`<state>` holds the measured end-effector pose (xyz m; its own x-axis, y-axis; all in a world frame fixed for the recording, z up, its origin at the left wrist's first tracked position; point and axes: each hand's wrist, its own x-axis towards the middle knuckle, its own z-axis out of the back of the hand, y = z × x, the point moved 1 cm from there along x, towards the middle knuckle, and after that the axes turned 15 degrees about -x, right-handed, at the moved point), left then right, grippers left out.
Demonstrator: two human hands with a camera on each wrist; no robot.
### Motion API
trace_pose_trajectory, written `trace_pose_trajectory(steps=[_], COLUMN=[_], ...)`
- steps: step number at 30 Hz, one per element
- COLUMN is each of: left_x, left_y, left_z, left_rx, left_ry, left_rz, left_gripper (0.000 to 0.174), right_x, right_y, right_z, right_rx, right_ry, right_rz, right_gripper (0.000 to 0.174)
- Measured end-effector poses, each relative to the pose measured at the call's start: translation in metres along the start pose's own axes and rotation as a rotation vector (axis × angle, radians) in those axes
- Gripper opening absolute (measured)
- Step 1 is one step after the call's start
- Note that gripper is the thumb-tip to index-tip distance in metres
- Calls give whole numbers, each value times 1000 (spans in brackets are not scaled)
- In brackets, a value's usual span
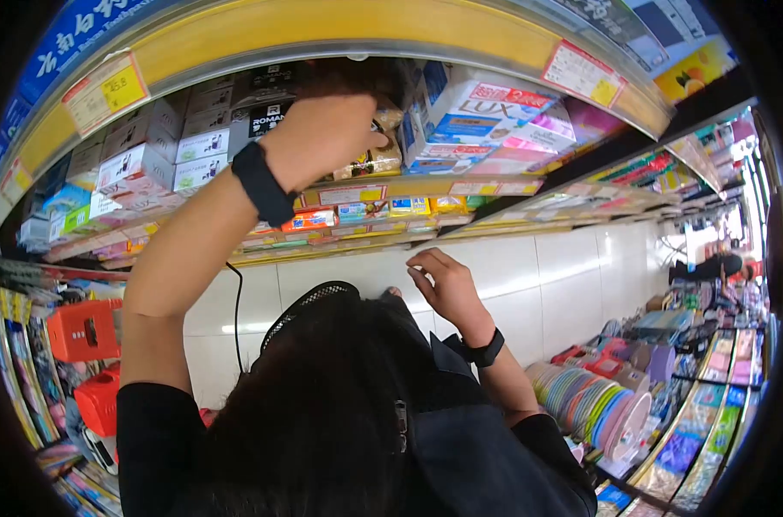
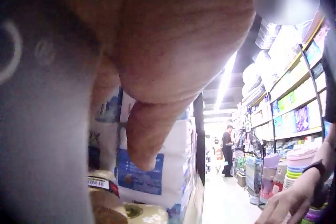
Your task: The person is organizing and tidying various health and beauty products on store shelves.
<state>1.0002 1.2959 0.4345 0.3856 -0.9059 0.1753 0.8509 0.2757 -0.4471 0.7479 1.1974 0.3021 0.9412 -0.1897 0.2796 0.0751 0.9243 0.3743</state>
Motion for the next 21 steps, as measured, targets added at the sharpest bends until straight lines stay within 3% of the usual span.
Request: trace_pose_trajectory(steps=[2,8,10,15,16,18,21], left_x=[7,10,11,13,12,7,6], left_y=[-6,6,5,-13,-6,12,11], left_z=[3,-7,-6,6,1,-11,-15], left_rx=[-82,24,72,52,58,78,150], left_ry=[82,164,160,271,264,59,0], left_rz=[57,39,32,222,234,-30,-33], left_gripper=[32,44,45,50,50,26,26], right_x=[-40,-120,-147,-194,-202,-219,-249], right_y=[-19,-61,-77,-119,-130,-153,-198], right_z=[-26,-84,-106,-137,-140,-147,-152], right_rx=[15,29,27,100,103,101,103], right_ry=[89,197,355,519,521,532,579], right_rz=[-231,-446,-533,-494,-479,-541,-572], right_gripper=[7,6,11,15,15,17,22])
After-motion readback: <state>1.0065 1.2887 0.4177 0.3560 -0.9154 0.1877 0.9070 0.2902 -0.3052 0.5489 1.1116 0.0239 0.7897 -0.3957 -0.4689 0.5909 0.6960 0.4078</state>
